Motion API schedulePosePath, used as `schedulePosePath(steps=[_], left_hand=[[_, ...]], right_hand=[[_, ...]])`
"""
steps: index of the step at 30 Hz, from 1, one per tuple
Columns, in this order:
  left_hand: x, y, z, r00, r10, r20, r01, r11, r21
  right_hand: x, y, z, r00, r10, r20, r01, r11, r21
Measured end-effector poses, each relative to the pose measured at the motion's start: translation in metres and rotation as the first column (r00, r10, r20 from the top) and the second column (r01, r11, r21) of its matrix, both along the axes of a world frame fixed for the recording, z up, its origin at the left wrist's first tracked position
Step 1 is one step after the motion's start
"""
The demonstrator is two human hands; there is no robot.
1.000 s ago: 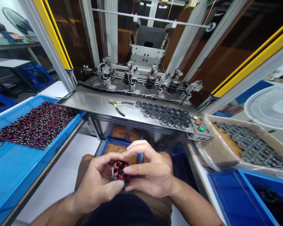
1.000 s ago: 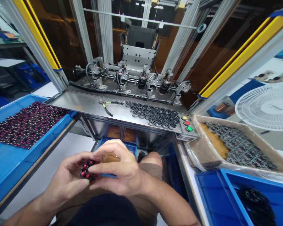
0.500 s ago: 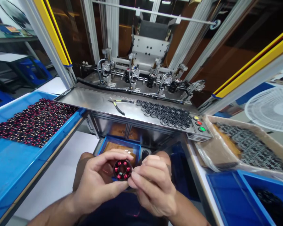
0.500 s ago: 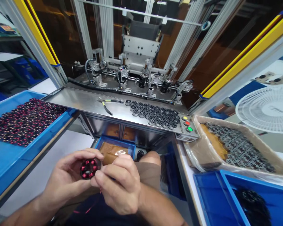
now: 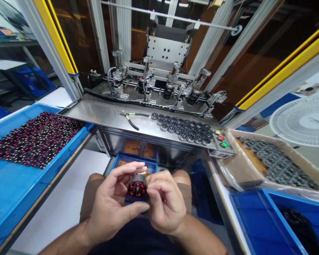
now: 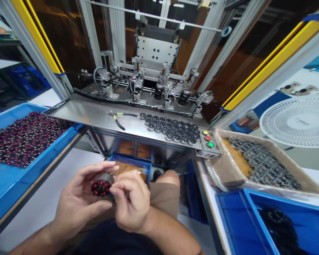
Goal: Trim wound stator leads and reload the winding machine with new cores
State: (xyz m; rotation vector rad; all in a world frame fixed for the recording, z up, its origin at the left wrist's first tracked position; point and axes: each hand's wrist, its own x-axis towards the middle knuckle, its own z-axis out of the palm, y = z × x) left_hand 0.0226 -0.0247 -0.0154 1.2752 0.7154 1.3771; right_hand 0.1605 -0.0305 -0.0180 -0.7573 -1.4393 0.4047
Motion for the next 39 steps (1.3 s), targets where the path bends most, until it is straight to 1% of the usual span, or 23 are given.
schedulePosePath(steps=[2,4,5,7,9,11,15,19,21,23,25,28,29,30,31,33,34,35,36,37,39], left_hand=[[-0.007,0.004,0.0,0.992,-0.12,-0.049,0.115,0.99,-0.083],[-0.014,0.007,-0.001,0.962,-0.26,-0.08,0.246,0.957,-0.155],[-0.017,0.009,-0.002,0.942,-0.329,-0.07,0.313,0.933,-0.179],[-0.02,0.011,-0.003,0.898,-0.439,0.005,0.43,0.878,-0.212],[-0.019,0.011,-0.005,0.869,-0.484,0.101,0.494,0.84,-0.225],[-0.017,0.012,-0.005,0.856,-0.49,0.167,0.517,0.825,-0.23],[-0.013,0.012,-0.007,0.834,-0.497,0.239,0.543,0.814,-0.206],[-0.015,0.013,-0.01,0.818,-0.505,0.277,0.553,0.822,-0.137],[-0.017,0.013,-0.01,0.841,-0.475,0.26,0.513,0.853,-0.101],[-0.018,0.012,-0.009,0.881,-0.412,0.233,0.438,0.896,-0.071],[-0.017,0.012,-0.008,0.905,-0.349,0.243,0.37,0.928,-0.046],[-0.013,0.013,-0.007,0.91,-0.285,0.3,0.314,0.948,-0.051],[-0.011,0.013,-0.008,0.914,-0.279,0.295,0.315,0.946,-0.08],[-0.01,0.013,-0.009,0.915,-0.298,0.271,0.341,0.932,-0.126],[-0.009,0.013,-0.01,0.908,-0.346,0.238,0.392,0.902,-0.183],[-0.008,0.012,-0.012,0.861,-0.471,0.191,0.508,0.813,-0.286],[-0.007,0.012,-0.012,0.833,-0.519,0.192,0.553,0.772,-0.312],[-0.007,0.011,-0.012,0.814,-0.542,0.207,0.581,0.75,-0.316],[-0.006,0.01,-0.012,0.81,-0.542,0.225,0.587,0.75,-0.306],[-0.006,0.01,-0.011,0.821,-0.519,0.236,0.57,0.768,-0.292],[-0.006,0.009,-0.011,0.858,-0.46,0.229,0.509,0.822,-0.254]], right_hand=[[0.005,0.003,0.001,0.999,0.026,0.034,-0.026,1.0,0.004],[0.009,0.005,0.002,0.996,0.058,0.066,-0.058,0.998,0.002],[0.011,0.005,0.003,0.994,0.072,0.083,-0.072,0.997,0.001],[0.015,0.005,0.005,0.99,0.082,0.115,-0.083,0.997,0.0],[0.017,0.005,0.007,0.985,0.075,0.156,-0.076,0.997,-0.001],[0.019,0.003,0.009,0.979,0.056,0.195,-0.057,0.998,0.0],[0.022,0.0,0.012,0.97,0.015,0.243,-0.01,1.0,-0.019],[0.022,0.002,0.013,0.98,-0.013,0.197,0.024,0.998,-0.053],[0.021,0.004,0.012,0.988,-0.008,0.154,0.02,0.997,-0.077],[0.021,0.006,0.012,0.993,0.007,0.116,0.005,0.994,-0.106],[0.021,0.008,0.011,0.995,0.03,0.098,-0.018,0.992,-0.126],[0.023,0.009,0.012,0.991,0.07,0.117,-0.058,0.993,-0.1],[0.024,0.009,0.014,0.988,0.082,0.135,-0.072,0.994,-0.077],[0.026,0.009,0.015,0.983,0.091,0.157,-0.084,0.995,-0.052],[0.028,0.009,0.016,0.978,0.097,0.185,-0.094,0.995,-0.028],[0.031,0.01,0.019,0.964,0.093,0.247,-0.099,0.995,0.011],[0.033,0.01,0.02,0.957,0.084,0.278,-0.095,0.995,0.027],[0.034,0.009,0.021,0.95,0.07,0.305,-0.087,0.995,0.043],[0.035,0.009,0.021,0.944,0.053,0.327,-0.074,0.996,0.052],[0.035,0.008,0.021,0.939,0.038,0.341,-0.06,0.997,0.053],[0.033,0.006,0.02,0.946,0.012,0.325,-0.02,1.0,0.022]])
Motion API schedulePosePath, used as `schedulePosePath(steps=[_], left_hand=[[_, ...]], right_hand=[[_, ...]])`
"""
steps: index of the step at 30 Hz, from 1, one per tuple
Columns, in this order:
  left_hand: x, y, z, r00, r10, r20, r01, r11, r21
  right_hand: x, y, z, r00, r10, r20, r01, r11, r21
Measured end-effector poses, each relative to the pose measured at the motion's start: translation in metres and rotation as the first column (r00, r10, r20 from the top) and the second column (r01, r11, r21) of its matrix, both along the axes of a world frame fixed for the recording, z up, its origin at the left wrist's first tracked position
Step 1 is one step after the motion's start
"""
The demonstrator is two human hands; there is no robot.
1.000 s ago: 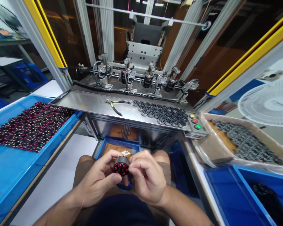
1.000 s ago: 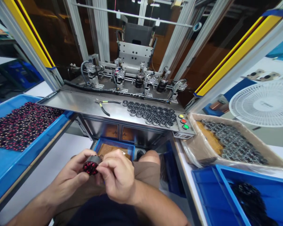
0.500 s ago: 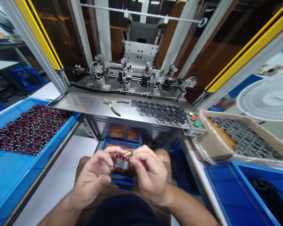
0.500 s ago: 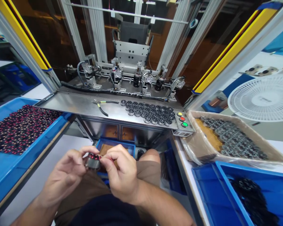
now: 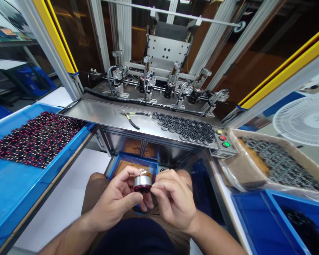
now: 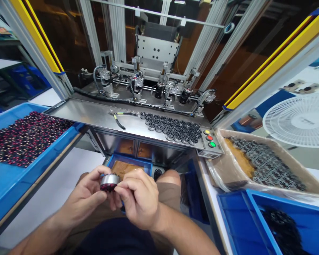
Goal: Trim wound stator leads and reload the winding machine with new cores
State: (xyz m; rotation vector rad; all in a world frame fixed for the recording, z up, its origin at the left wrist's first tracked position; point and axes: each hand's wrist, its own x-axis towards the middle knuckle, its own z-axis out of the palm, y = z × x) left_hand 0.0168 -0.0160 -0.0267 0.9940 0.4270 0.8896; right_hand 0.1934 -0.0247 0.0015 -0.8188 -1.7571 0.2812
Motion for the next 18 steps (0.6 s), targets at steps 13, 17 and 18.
schedulePosePath(steps=[13,17,18], left_hand=[[-0.005,0.003,-0.017,0.764,0.645,-0.022,-0.44,0.546,0.713],[-0.004,0.003,-0.014,0.767,0.641,-0.023,-0.419,0.528,0.739],[-0.004,0.003,-0.013,0.77,0.638,-0.025,-0.416,0.531,0.739]], right_hand=[[-0.021,0.003,-0.018,0.826,-0.009,-0.564,-0.351,0.775,-0.526],[-0.02,0.003,-0.02,0.813,-0.01,-0.582,-0.375,0.756,-0.537],[-0.021,0.002,-0.02,0.815,-0.012,-0.579,-0.371,0.757,-0.537]])
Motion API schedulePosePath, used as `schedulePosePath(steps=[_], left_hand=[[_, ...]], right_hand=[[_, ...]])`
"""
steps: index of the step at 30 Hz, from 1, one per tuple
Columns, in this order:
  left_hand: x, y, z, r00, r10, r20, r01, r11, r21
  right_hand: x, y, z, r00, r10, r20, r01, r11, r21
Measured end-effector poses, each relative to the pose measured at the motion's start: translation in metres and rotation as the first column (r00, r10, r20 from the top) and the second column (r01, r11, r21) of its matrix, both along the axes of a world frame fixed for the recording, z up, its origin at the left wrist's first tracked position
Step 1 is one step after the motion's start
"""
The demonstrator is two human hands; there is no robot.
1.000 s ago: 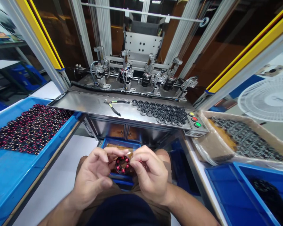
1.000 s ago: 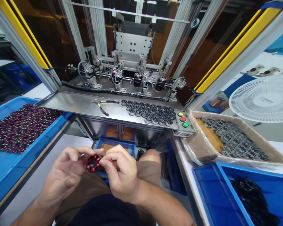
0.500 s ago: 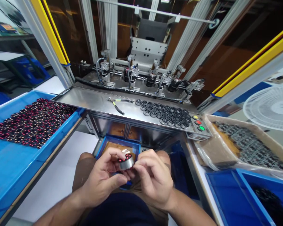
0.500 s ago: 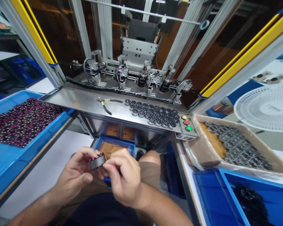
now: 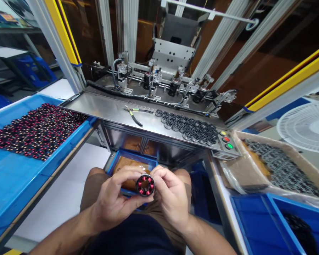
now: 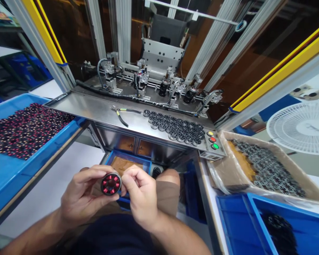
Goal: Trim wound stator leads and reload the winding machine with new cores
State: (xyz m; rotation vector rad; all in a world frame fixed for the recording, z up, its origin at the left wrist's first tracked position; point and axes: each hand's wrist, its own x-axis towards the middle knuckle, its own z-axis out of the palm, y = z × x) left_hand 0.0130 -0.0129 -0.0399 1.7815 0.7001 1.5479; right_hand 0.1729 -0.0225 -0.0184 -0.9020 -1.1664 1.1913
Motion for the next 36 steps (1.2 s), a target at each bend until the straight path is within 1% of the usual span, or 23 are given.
schedulePosePath(steps=[8,12,15,18,19,21,22,23,24,25,26,27,29,30,31,32,34,35,36], left_hand=[[0.0,-0.001,0.001,0.998,-0.054,0.032,0.056,0.997,-0.061],[-0.001,-0.001,-0.003,0.995,-0.09,0.039,0.091,0.996,-0.016],[0.0,-0.001,-0.004,0.995,-0.095,0.03,0.095,0.995,-0.002],[0.0,-0.003,-0.003,0.994,-0.107,0.031,0.108,0.993,-0.037],[0.0,-0.004,-0.002,0.993,-0.114,0.037,0.116,0.991,-0.06],[-0.001,-0.004,0.001,0.986,-0.146,0.084,0.156,0.979,-0.129],[-0.001,-0.004,0.003,0.974,-0.18,0.136,0.203,0.963,-0.178],[-0.002,-0.003,0.004,0.952,-0.222,0.213,0.269,0.935,-0.231],[-0.002,-0.002,0.006,0.917,-0.262,0.301,0.348,0.894,-0.282],[-0.001,0.0,0.007,0.874,-0.295,0.387,0.431,0.838,-0.334],[0.0,0.002,0.008,0.827,-0.325,0.458,0.515,0.764,-0.388],[0.001,0.003,0.008,0.779,-0.362,0.513,0.6,0.668,-0.44],[0.006,0.005,0.009,0.681,-0.436,0.589,0.732,0.443,-0.518],[0.008,0.005,0.008,0.637,-0.458,0.62,0.771,0.352,-0.531],[0.01,0.004,0.008,0.61,-0.46,0.645,0.791,0.306,-0.53],[0.011,0.003,0.008,0.611,-0.443,0.656,0.791,0.308,-0.528],[0.01,0.001,0.008,0.669,-0.381,0.638,0.742,0.391,-0.544],[0.009,0.0,0.009,0.699,-0.359,0.618,0.712,0.424,-0.559],[0.008,-0.001,0.01,0.721,-0.348,0.599,0.69,0.443,-0.573]], right_hand=[[-0.001,0.001,0.0,1.0,-0.011,0.007,0.011,0.998,0.069],[0.0,0.001,0.002,1.0,-0.018,0.015,0.017,0.998,0.06],[0.0,0.001,0.002,0.999,-0.024,0.032,0.021,0.996,0.087],[0.001,0.002,0.002,0.989,-0.091,0.112,0.07,0.982,0.175],[0.002,0.002,0.002,0.978,-0.135,0.157,0.097,0.968,0.23],[0.006,0.002,0.002,0.943,-0.228,0.243,0.126,0.919,0.373],[0.008,0.002,0.003,0.925,-0.265,0.273,0.122,0.886,0.447],[0.011,0.003,0.004,0.909,-0.291,0.299,0.103,0.851,0.514],[0.013,0.003,0.007,0.896,-0.306,0.322,0.073,0.817,0.572],[0.016,0.003,0.009,0.883,-0.317,0.347,0.038,0.784,0.619],[0.019,0.003,0.012,0.866,-0.328,0.377,0.001,0.755,0.655],[0.021,0.003,0.015,0.846,-0.343,0.408,-0.033,0.729,0.684],[0.025,0.004,0.02,0.798,-0.387,0.462,-0.085,0.686,0.723],[0.026,0.004,0.022,0.781,-0.402,0.478,-0.103,0.672,0.733],[0.028,0.004,0.023,0.774,-0.401,0.489,-0.123,0.663,0.739],[0.029,0.004,0.024,0.78,-0.383,0.495,-0.151,0.653,0.742],[0.034,0.006,0.024,0.807,-0.326,0.493,-0.188,0.648,0.738],[0.037,0.007,0.024,0.819,-0.308,0.484,-0.187,0.654,0.733],[0.04,0.008,0.024,0.827,-0.302,0.474,-0.173,0.666,0.726]])
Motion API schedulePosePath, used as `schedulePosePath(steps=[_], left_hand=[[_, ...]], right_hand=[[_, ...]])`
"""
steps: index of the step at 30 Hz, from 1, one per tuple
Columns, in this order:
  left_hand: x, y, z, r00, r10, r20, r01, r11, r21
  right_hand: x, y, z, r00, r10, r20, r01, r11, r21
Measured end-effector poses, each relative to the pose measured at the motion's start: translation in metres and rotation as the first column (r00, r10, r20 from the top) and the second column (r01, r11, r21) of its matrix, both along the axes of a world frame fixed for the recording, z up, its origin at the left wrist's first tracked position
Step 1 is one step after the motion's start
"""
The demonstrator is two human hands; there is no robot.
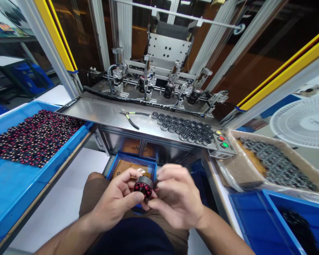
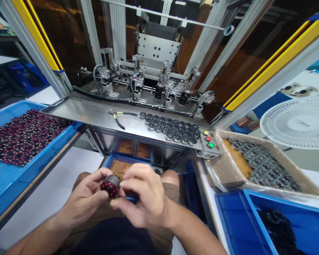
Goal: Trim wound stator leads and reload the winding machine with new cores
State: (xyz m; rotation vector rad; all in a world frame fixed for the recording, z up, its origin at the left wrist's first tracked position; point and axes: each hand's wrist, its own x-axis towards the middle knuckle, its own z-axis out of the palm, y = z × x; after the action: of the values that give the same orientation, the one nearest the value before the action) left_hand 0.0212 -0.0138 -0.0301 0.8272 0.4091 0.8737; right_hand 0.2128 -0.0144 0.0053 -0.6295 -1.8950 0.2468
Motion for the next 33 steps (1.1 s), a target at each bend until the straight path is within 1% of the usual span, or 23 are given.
schedulePosePath(steps=[2,3,6,8,14,18,20,23,24,26,27,28,29,30,31,32,33], left_hand=[[-0.002,-0.001,0.003,1.0,0.009,-0.017,-0.009,1.0,0.011],[-0.003,-0.001,0.004,1.0,0.012,-0.017,-0.012,1.0,0.014],[-0.002,-0.003,0.007,0.999,0.029,-0.037,-0.028,0.999,0.02],[-0.002,-0.004,0.008,0.998,0.034,-0.055,-0.032,0.999,0.031],[-0.004,-0.005,0.007,0.996,0.068,-0.057,-0.064,0.996,0.065],[-0.004,-0.004,0.006,0.996,0.083,-0.046,-0.08,0.994,0.068],[-0.002,-0.004,0.006,0.994,0.107,-0.01,-0.106,0.991,0.087],[0.0,-0.002,0.006,0.978,0.167,0.124,-0.183,0.973,0.139],[0.001,-0.001,0.006,0.966,0.182,0.184,-0.21,0.966,0.148],[0.002,0.001,0.007,0.942,0.202,0.268,-0.24,0.964,0.116],[0.002,0.003,0.007,0.941,0.199,0.275,-0.23,0.97,0.084],[0.002,0.005,0.006,0.951,0.174,0.257,-0.191,0.981,0.044],[0.002,0.007,0.006,0.967,0.114,0.227,-0.117,0.993,0.003],[0.002,0.008,0.005,0.981,0.01,0.192,-0.003,0.999,-0.034],[0.002,0.009,0.003,0.979,-0.113,0.168,0.124,0.991,-0.059],[0.002,0.01,0.002,0.959,-0.23,0.164,0.243,0.968,-0.066],[0.002,0.01,0.001,0.932,-0.32,0.169,0.334,0.941,-0.057]], right_hand=[[0.006,0.003,0.001,1.0,-0.013,-0.014,0.013,0.999,-0.048],[0.008,0.004,0.002,1.0,0.002,-0.007,-0.002,0.997,-0.074],[0.009,0.006,0.007,0.995,0.101,0.013,-0.099,0.987,-0.13],[0.006,0.005,0.01,0.993,0.117,0.001,-0.116,0.984,-0.136],[-0.002,-0.001,0.013,0.998,0.069,0.005,-0.068,0.991,-0.118],[-0.004,-0.003,0.016,0.999,0.019,0.043,-0.014,0.994,-0.104],[-0.005,-0.004,0.019,0.999,-0.012,0.052,0.018,0.993,-0.114],[-0.008,-0.005,0.026,0.998,-0.036,0.052,0.045,0.985,-0.169],[-0.009,-0.005,0.028,0.998,-0.029,0.054,0.038,0.982,-0.187],[-0.009,-0.005,0.033,0.997,0.011,0.076,0.004,0.979,-0.206],[-0.009,-0.004,0.034,0.995,0.04,0.095,-0.02,0.978,-0.207],[-0.009,-0.003,0.036,0.991,0.069,0.115,-0.045,0.979,-0.2],[-0.008,-0.002,0.037,0.986,0.094,0.135,-0.068,0.98,-0.189],[-0.007,-0.001,0.038,0.982,0.113,0.151,-0.085,0.981,-0.177],[-0.007,0.0,0.039,0.979,0.125,0.159,-0.098,0.981,-0.167],[-0.006,0.001,0.04,0.978,0.131,0.164,-0.104,0.982,-0.16],[-0.005,0.002,0.041,0.975,0.134,0.177,-0.107,0.982,-0.153]])
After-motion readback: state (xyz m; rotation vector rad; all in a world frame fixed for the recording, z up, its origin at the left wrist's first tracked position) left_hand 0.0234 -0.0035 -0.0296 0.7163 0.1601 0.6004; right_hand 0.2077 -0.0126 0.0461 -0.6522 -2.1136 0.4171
